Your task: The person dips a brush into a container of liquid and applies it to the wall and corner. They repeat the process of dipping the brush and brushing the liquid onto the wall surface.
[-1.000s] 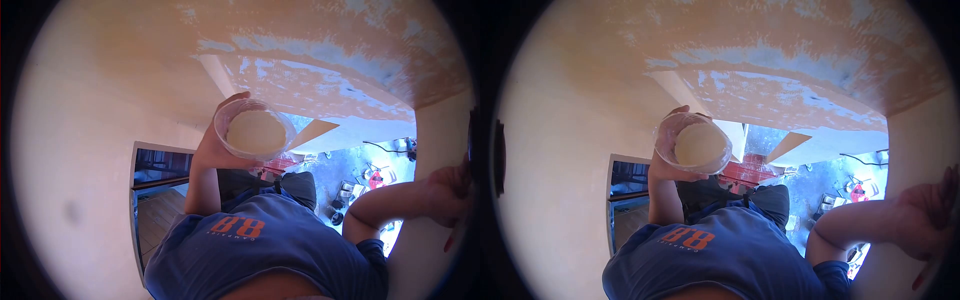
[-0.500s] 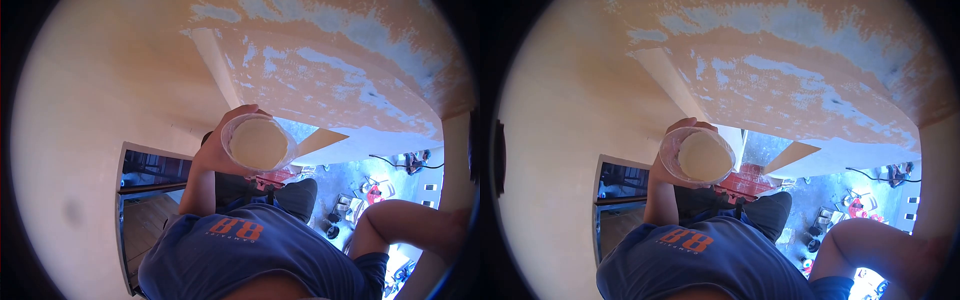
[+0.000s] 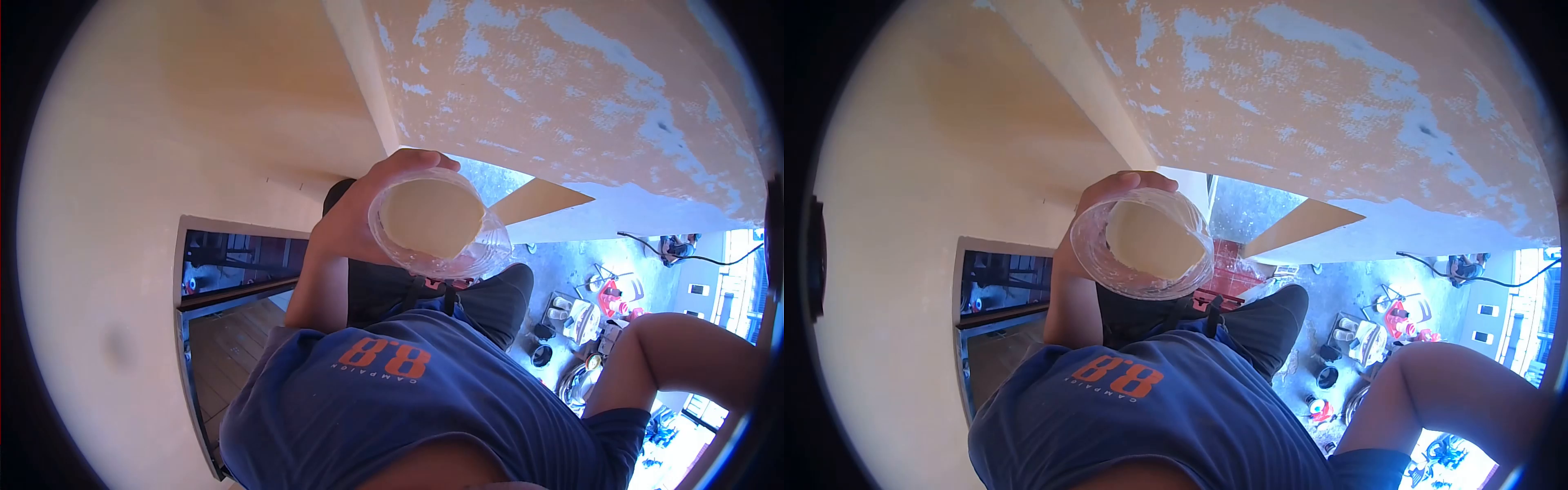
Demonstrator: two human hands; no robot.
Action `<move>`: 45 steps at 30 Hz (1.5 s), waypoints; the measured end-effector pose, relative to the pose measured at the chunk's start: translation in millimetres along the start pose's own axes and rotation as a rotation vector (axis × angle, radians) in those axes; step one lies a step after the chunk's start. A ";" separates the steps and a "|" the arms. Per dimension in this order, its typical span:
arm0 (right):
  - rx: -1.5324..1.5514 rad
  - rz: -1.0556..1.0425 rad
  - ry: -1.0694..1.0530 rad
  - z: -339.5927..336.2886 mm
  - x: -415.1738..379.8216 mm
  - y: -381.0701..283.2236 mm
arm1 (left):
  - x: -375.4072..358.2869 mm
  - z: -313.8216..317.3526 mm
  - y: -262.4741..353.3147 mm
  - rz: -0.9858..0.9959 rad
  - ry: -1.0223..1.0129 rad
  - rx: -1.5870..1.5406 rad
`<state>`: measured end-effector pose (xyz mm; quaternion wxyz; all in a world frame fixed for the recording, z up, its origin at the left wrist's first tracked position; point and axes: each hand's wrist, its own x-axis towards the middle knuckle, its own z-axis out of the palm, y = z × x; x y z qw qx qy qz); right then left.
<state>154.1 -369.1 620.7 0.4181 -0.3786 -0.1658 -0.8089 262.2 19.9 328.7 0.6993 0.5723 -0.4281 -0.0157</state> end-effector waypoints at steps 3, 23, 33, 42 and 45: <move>-0.015 -0.014 -0.007 12.6 22.8 -1.8 | -11.5 -7.7 0.0 -0.011 0.031 -0.024; 0.013 0.697 -0.278 -110.9 -248.5 0.7 | -57.4 -20.4 43.6 -0.199 0.188 0.312; 0.733 1.493 -0.076 -117.6 -287.0 -35.3 | -37.8 7.6 32.7 -0.209 0.126 0.282; 0.743 1.531 -0.086 -133.7 -284.0 -47.2 | -40.7 19.0 32.9 -0.270 0.092 0.278; 0.908 1.564 -0.035 -138.8 -288.4 -47.0 | -38.2 19.4 30.0 -0.235 0.071 0.269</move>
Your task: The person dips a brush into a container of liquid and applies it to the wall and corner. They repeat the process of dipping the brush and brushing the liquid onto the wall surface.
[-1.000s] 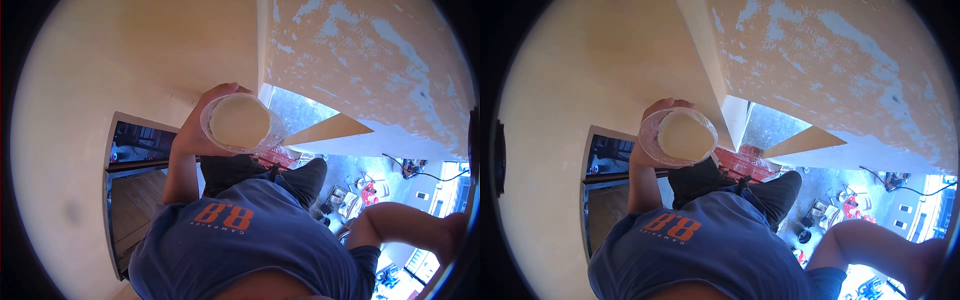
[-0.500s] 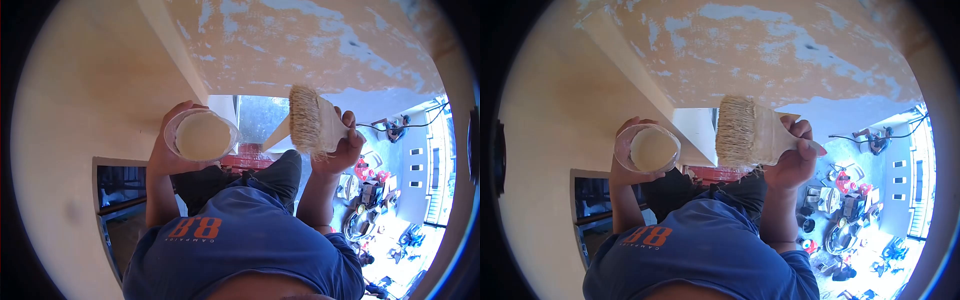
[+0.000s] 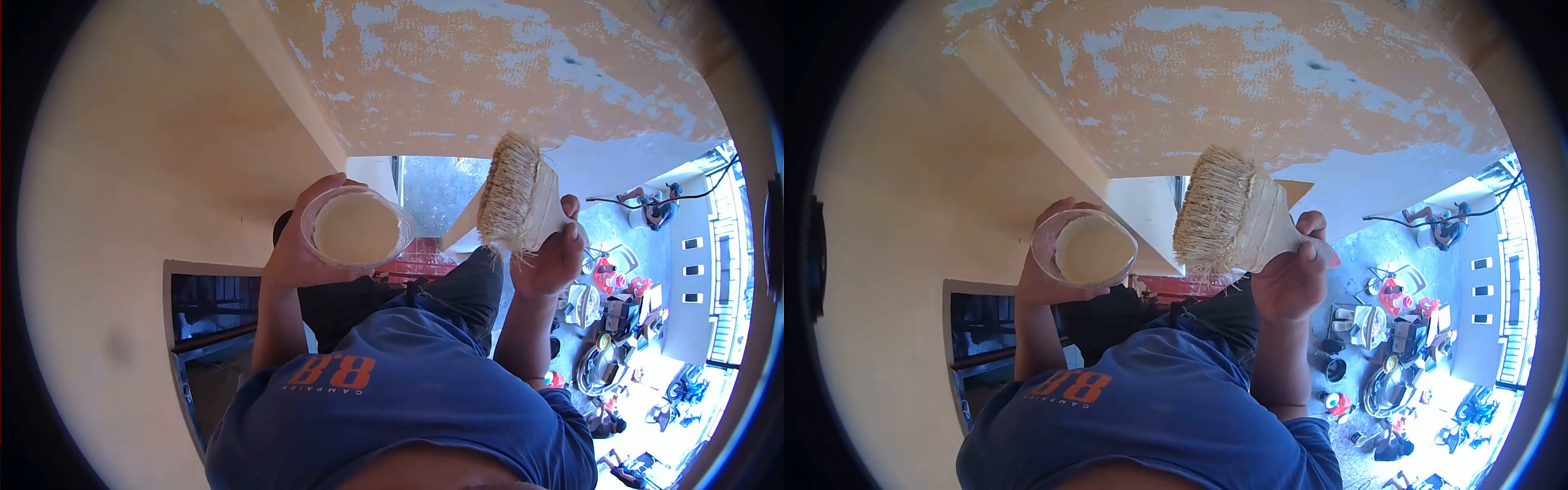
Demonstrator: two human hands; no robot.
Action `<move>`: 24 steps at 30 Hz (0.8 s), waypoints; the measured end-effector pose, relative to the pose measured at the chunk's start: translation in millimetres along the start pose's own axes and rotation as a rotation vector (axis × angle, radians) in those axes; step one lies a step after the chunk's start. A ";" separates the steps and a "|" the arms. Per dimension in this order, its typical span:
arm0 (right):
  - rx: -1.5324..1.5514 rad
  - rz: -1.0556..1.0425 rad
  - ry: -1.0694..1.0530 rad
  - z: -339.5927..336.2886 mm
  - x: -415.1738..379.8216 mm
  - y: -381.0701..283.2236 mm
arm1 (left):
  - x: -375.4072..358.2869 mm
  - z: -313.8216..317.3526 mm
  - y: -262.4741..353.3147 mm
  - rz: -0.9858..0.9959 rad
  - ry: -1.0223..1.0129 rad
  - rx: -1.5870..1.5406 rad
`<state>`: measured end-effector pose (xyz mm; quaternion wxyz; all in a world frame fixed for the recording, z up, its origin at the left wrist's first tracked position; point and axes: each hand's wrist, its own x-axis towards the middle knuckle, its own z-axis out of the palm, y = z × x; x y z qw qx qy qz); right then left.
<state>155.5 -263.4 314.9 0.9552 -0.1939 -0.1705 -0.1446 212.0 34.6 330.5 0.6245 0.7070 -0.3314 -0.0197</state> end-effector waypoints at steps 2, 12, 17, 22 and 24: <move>0.054 0.044 0.014 -1.1 -0.8 1.5 | -0.1 0.7 0.9 -0.004 -0.005 0.020; -0.085 0.132 0.095 -29.4 -14.6 7.6 | -12.4 -1.5 5.3 -0.011 0.005 0.025; -0.024 0.217 0.089 -50.8 -23.9 13.3 | -28.7 0.4 -0.1 0.003 0.059 0.039; -0.091 0.197 0.122 -57.8 -27.3 5.6 | -32.7 1.9 -2.7 -0.011 0.067 0.019; -0.109 0.172 0.127 -55.5 -28.0 1.5 | -29.2 1.5 -2.4 -0.015 0.053 0.029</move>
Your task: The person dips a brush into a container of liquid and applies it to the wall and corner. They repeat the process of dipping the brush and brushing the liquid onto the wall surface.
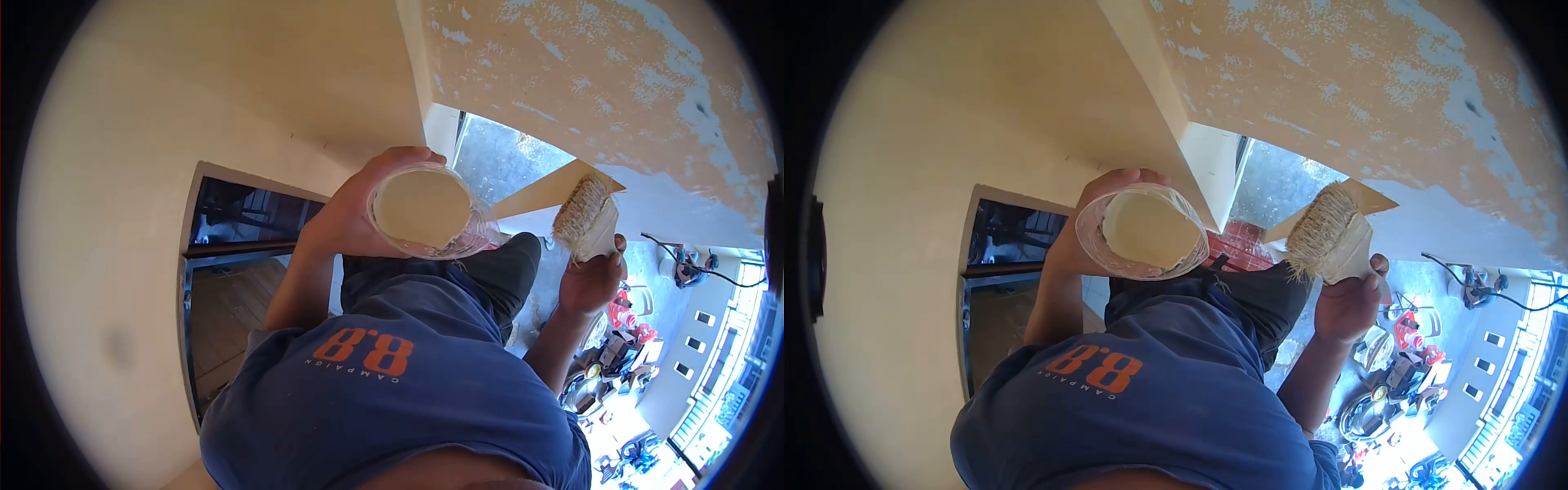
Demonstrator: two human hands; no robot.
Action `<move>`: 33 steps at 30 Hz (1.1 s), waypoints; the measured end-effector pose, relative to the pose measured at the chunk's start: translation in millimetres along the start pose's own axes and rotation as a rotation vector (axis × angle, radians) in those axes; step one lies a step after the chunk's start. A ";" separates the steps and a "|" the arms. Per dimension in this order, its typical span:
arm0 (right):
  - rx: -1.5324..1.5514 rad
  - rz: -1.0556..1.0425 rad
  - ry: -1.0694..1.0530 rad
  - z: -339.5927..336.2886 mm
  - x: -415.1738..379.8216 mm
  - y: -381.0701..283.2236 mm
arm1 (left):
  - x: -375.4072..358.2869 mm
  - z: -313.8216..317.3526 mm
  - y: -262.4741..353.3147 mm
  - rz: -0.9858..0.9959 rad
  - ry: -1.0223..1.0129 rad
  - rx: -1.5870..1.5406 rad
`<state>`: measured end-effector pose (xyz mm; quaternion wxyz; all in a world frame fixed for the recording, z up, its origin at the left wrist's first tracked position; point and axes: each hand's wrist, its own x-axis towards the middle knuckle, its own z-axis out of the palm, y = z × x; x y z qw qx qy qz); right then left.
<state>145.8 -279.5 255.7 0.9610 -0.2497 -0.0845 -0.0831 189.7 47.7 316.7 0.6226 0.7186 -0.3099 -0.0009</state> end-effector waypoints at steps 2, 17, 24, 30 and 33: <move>-0.055 -0.068 0.054 4.0 0.0 -1.3 | 5.2 -1.1 -0.7 0.040 -0.018 -0.033; -0.068 -0.140 0.168 30.0 10.5 -18.0 | 38.4 -11.2 -4.6 0.097 -0.159 -0.069; -0.142 -0.232 0.198 108.5 26.3 -48.1 | 91.5 -35.2 41.7 0.123 -0.265 -0.220; -0.149 -0.298 0.201 162.8 35.4 -77.1 | 112.7 -35.8 80.3 0.048 -0.260 -0.379; -0.148 -0.291 0.207 185.1 35.3 -89.3 | 115.7 -35.0 95.9 -0.042 -0.289 -0.381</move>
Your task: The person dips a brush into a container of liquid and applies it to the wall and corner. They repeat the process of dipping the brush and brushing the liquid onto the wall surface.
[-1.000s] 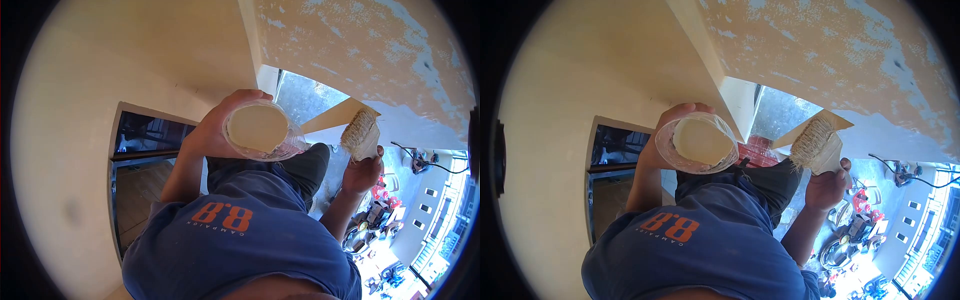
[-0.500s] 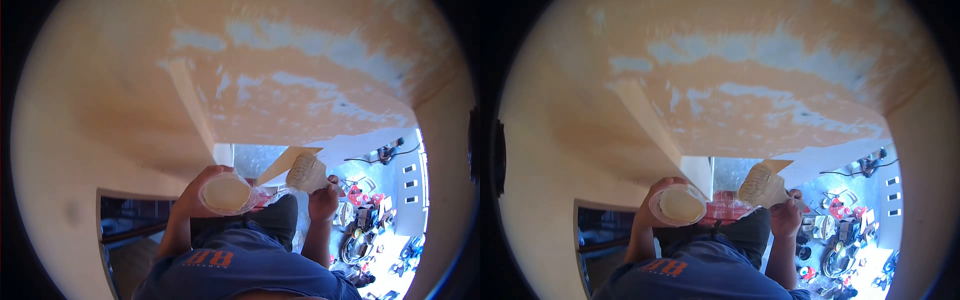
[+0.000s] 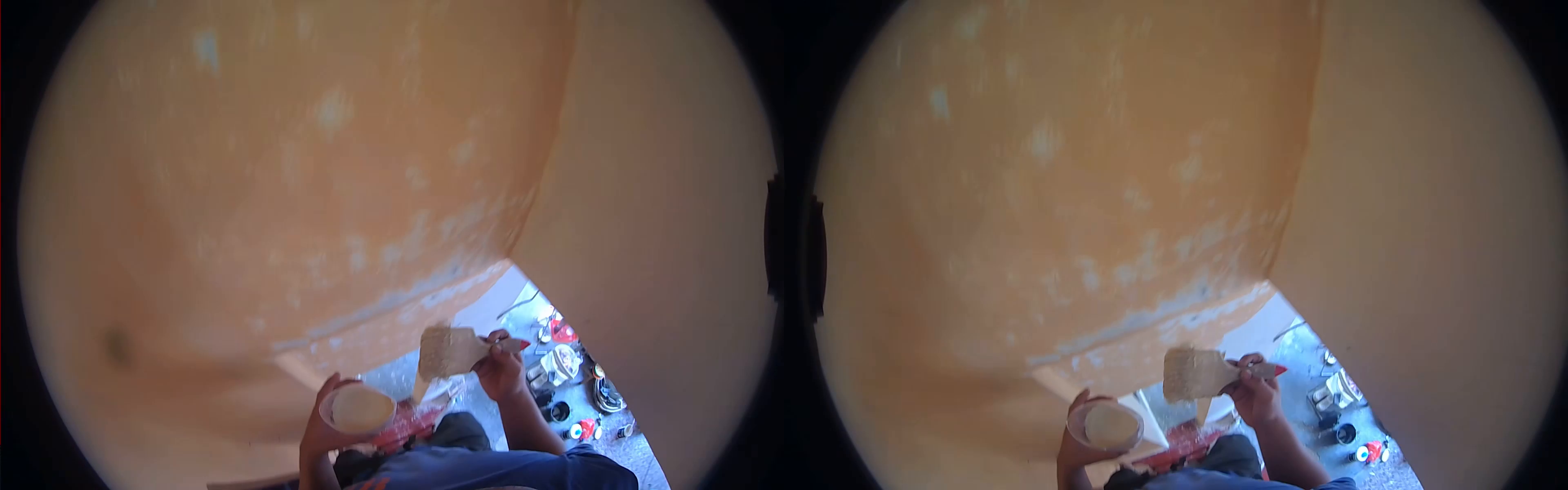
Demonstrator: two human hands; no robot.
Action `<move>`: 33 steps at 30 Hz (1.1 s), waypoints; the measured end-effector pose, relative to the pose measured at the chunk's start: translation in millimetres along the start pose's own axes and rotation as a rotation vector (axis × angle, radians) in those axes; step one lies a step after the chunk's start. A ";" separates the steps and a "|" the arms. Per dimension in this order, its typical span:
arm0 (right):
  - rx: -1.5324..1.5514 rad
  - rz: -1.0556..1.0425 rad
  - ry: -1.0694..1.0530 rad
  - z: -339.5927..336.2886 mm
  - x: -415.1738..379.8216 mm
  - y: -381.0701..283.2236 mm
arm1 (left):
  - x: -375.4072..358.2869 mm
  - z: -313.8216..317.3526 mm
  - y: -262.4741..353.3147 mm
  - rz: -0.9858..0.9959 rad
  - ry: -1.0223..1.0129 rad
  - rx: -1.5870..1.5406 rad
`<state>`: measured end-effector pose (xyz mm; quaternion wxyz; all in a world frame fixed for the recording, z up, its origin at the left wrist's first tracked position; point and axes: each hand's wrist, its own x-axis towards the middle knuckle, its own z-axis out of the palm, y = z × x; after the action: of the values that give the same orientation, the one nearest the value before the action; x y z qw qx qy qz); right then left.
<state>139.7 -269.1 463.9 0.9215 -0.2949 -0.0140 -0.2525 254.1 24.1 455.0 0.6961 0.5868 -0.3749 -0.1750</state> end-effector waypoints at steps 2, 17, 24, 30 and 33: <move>0.047 -0.018 -0.029 2.9 0.1 -4.0 | 2.5 -0.2 3.2 -0.059 -0.045 0.056; -0.287 -0.396 -0.122 27.5 -1.5 -63.4 | 48.6 -6.9 7.1 0.195 -0.106 0.094; -0.737 -0.822 -0.224 96.0 -28.2 -154.9 | 37.3 -22.5 15.3 0.185 -0.190 0.084; -0.810 -0.990 -0.119 140.8 -30.4 -189.9 | 62.8 -34.0 33.7 0.253 -0.280 0.093; -0.831 -1.076 -0.043 129.3 -35.3 -202.0 | 58.5 -45.5 41.7 0.235 -0.285 0.109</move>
<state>29.2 -322.8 672.8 0.4772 -0.5815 -0.0790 -0.6542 317.4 25.8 511.7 0.6187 0.5450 -0.5447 -0.1533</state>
